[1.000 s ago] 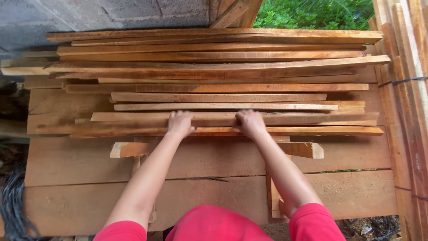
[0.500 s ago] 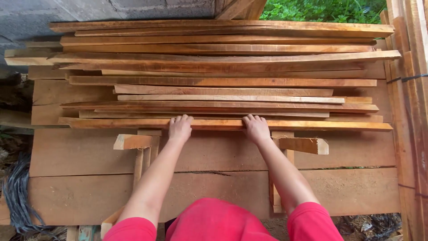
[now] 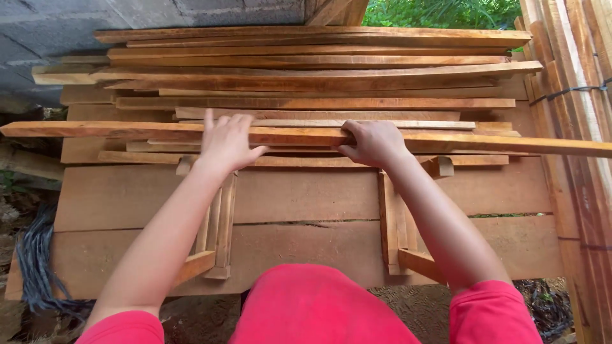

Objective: The person ties a bundle of wooden planks with a black strap, securing it with a knot. They then lift the bundle and place it onto a larger stack of similar planks. Finally, they arrange several loose planks on a wooden workbench.

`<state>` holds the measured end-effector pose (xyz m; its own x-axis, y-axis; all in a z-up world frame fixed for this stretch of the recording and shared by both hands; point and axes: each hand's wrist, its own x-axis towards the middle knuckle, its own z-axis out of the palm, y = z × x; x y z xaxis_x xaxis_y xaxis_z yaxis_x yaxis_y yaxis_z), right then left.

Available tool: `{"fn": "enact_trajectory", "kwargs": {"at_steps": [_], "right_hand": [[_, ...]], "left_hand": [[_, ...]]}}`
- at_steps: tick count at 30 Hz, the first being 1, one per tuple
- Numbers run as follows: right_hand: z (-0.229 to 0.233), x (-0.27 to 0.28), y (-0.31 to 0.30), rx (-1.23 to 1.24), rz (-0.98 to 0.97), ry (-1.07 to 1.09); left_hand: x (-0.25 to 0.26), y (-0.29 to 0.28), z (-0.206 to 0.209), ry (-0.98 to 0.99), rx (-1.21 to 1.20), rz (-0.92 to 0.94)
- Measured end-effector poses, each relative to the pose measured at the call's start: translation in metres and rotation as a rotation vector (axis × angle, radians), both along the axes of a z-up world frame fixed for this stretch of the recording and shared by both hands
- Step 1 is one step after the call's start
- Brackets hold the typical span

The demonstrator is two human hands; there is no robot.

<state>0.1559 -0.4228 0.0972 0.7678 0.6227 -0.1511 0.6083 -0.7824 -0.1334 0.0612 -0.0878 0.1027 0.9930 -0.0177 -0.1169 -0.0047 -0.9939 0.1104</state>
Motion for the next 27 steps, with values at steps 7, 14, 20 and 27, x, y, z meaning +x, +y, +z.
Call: {"fn": "enact_trajectory", "kwargs": {"at_steps": [7,14,20,27], "right_hand": [[0.067,-0.076,0.019,0.001,0.063,0.096],[0.042,-0.118,0.014,-0.094,0.006,0.443],[-0.020,-0.114,-0.004,-0.174,-0.108,0.488],[-0.094,-0.096,0.001,0.011,-0.090,0.315]], "left_hand": [[-0.051,-0.053,0.068,0.193,-0.216,-0.215],[-0.090,-0.046,0.031,0.539,-0.356,-0.145],[-0.096,-0.030,-0.025,0.537,-0.324,-0.111],[-0.066,-0.011,-0.117,0.395,-0.255,-0.114]]}}
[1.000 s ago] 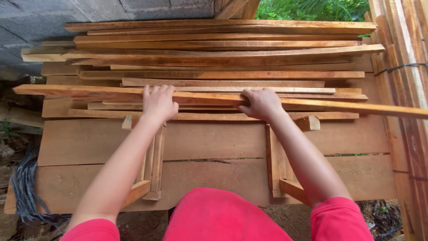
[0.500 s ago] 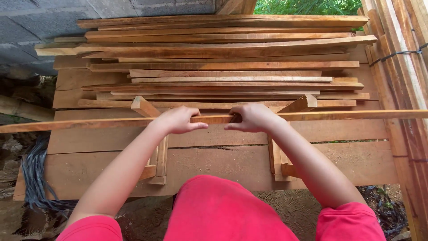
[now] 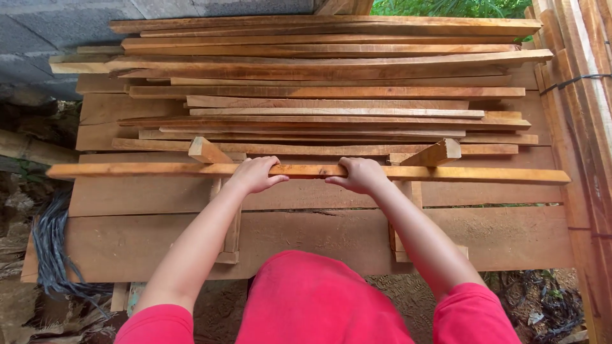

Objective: The person ties a bundle of wooden planks with a black strap, securing it with a knot. They then lift the bundle and place it onto a larger stack of similar planks. Finally, they arrange several loose planks on a wooden workbench.

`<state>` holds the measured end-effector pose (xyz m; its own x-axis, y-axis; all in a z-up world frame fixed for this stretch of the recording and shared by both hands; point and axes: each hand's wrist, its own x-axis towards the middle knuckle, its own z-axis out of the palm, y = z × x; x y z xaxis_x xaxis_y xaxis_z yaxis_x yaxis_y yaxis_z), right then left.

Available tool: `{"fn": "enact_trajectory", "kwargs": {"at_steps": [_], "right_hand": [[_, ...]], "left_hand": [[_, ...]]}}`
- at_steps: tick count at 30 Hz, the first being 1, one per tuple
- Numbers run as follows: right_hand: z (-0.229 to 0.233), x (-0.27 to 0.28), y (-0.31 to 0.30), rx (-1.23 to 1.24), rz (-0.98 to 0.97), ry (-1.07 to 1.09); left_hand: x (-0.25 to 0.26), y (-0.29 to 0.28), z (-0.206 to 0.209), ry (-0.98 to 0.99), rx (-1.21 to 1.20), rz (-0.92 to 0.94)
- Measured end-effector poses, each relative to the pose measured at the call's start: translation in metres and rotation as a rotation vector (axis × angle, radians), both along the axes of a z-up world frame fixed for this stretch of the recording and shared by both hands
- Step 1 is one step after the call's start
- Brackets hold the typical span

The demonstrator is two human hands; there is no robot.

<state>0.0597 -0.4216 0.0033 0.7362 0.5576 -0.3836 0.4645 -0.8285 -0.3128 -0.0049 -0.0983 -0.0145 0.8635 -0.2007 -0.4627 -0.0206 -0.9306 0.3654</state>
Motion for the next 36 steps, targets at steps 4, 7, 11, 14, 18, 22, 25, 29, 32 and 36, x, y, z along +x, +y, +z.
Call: {"fn": "enact_trajectory", "kwargs": {"at_steps": [4,7,11,14,18,22,25,29,32,36], "right_hand": [[-0.057,0.007,0.000,-0.007,0.094,-0.153],[-0.091,0.010,0.000,-0.027,0.095,-0.147],[-0.118,0.012,0.005,-0.044,0.084,-0.079],[-0.150,0.014,0.006,-0.065,0.069,-0.053],[-0.163,0.016,0.012,-0.115,0.037,-0.029],[-0.140,0.018,0.013,-0.137,0.004,0.092],[-0.117,0.027,0.002,-0.145,-0.075,0.180],[-0.105,0.010,-0.012,-0.201,-0.165,0.205],[-0.107,-0.008,-0.014,-0.201,-0.175,0.187],[-0.105,-0.036,-0.021,-0.181,-0.188,0.175]], "left_hand": [[0.007,-0.001,-0.055,-0.054,0.103,-0.057],[0.006,0.000,-0.085,-0.009,0.084,-0.049],[0.008,-0.002,-0.107,0.060,0.150,-0.055],[0.011,-0.002,-0.132,0.134,0.156,-0.037],[0.006,-0.006,-0.160,0.158,0.206,0.003],[0.002,-0.005,-0.152,0.201,0.187,0.035],[0.007,-0.009,-0.122,0.220,0.083,0.091],[-0.004,-0.022,-0.123,0.258,0.055,0.165],[-0.020,-0.027,-0.116,0.240,0.067,0.180],[-0.047,-0.032,-0.120,0.253,0.059,0.170]]}}
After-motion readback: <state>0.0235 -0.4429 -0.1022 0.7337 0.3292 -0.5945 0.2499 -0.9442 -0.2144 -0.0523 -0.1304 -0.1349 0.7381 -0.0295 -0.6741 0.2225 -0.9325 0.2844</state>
